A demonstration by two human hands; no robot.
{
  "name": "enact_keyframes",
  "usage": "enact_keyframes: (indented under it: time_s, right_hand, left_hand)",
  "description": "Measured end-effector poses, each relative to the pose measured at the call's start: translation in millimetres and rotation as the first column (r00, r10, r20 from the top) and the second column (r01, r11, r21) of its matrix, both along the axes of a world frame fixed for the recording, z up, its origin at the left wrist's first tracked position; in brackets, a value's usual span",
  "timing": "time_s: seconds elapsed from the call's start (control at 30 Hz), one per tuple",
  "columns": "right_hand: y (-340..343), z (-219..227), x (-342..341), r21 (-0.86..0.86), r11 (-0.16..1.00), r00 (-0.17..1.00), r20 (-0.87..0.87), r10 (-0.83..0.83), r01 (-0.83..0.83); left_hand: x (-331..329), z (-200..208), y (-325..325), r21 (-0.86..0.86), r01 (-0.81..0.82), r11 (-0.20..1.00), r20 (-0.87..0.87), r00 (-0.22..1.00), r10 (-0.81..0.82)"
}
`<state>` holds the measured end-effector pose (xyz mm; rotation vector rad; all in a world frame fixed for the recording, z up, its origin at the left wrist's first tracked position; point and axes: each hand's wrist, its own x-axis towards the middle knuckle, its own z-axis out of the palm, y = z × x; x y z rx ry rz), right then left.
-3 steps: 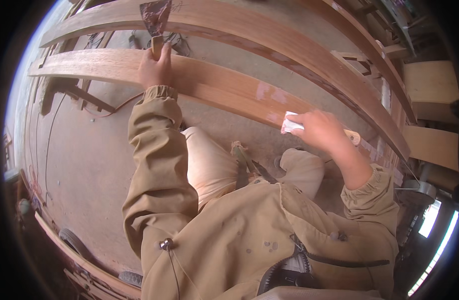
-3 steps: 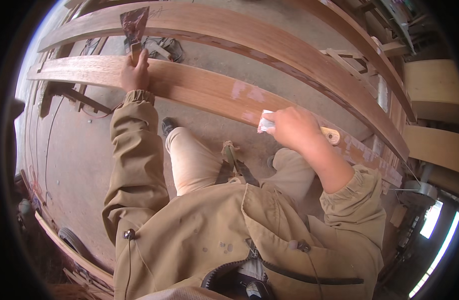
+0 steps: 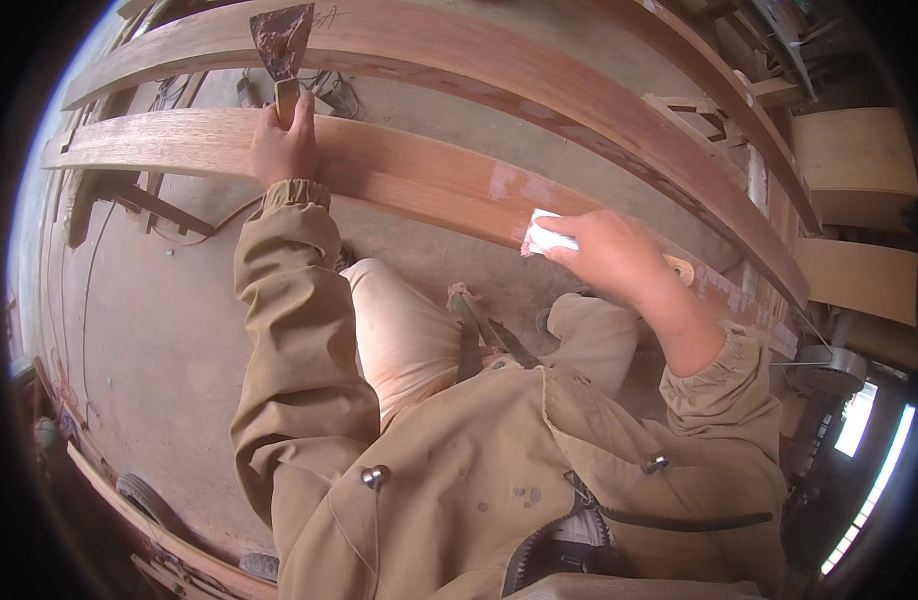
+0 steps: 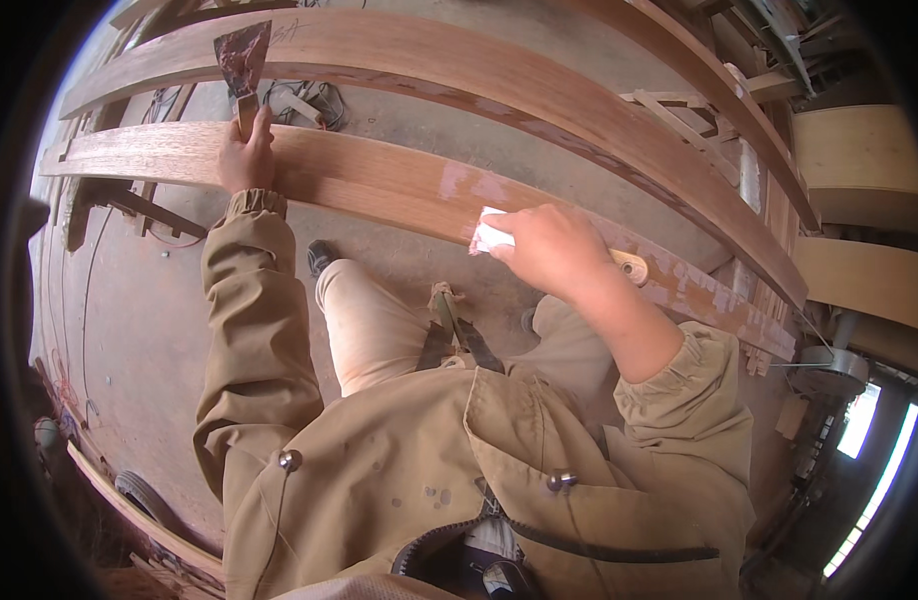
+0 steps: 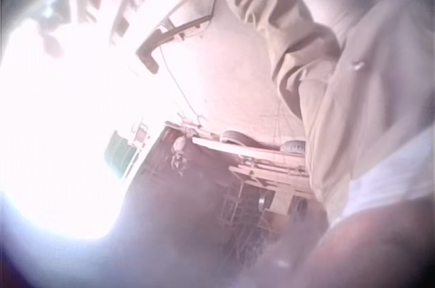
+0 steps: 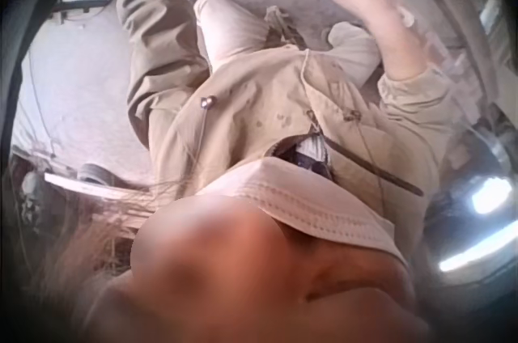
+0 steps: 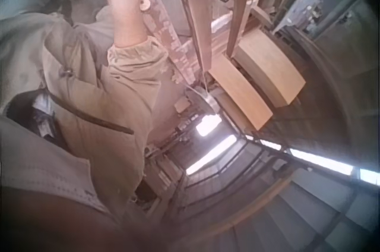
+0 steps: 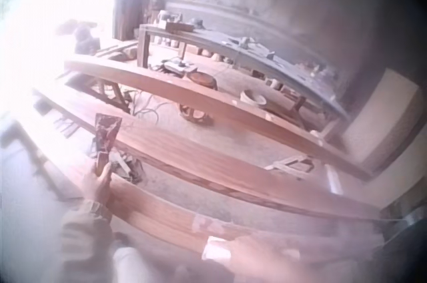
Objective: The person applies wood filler to a curved wooden frame using a putty knife and a smaller scraper. They repeatedly scoop filler from a bucket and spread it along the frame's surface, smoothing it as they work.
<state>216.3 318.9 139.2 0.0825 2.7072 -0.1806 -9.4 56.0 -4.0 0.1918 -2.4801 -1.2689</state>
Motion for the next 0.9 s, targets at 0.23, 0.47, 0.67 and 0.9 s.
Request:
enact_keyframes:
  time_s: [0.23,0.47,0.67,0.9]
  right_hand:
    - [1.3,-9.0,21.6,-0.019,0.998,0.988,0.144,-0.051,0.054]
    - [-16.6,-15.9,7.4,-0.107,0.992,0.997,0.057,-0.056,0.062]
    - [12.2,-6.6,11.7,0.052,0.999,0.983,0.181,-0.018,0.009]
    - [-32.9,-15.9,-10.6,-0.269,0.959,0.993,-0.054,-0.102,0.084]
  left_hand:
    - [16.3,0.6,-3.5,0.017,0.02,1.0,0.097,0.995,-0.022]
    - [15.9,10.6,-11.0,-0.062,0.018,0.998,0.123,0.992,-0.01]
    - [15.7,11.1,-14.4,-0.07,0.021,0.997,0.156,0.988,-0.01]
    - [13.6,7.2,-10.6,-0.11,-0.036,0.993,0.025,0.999,0.039]
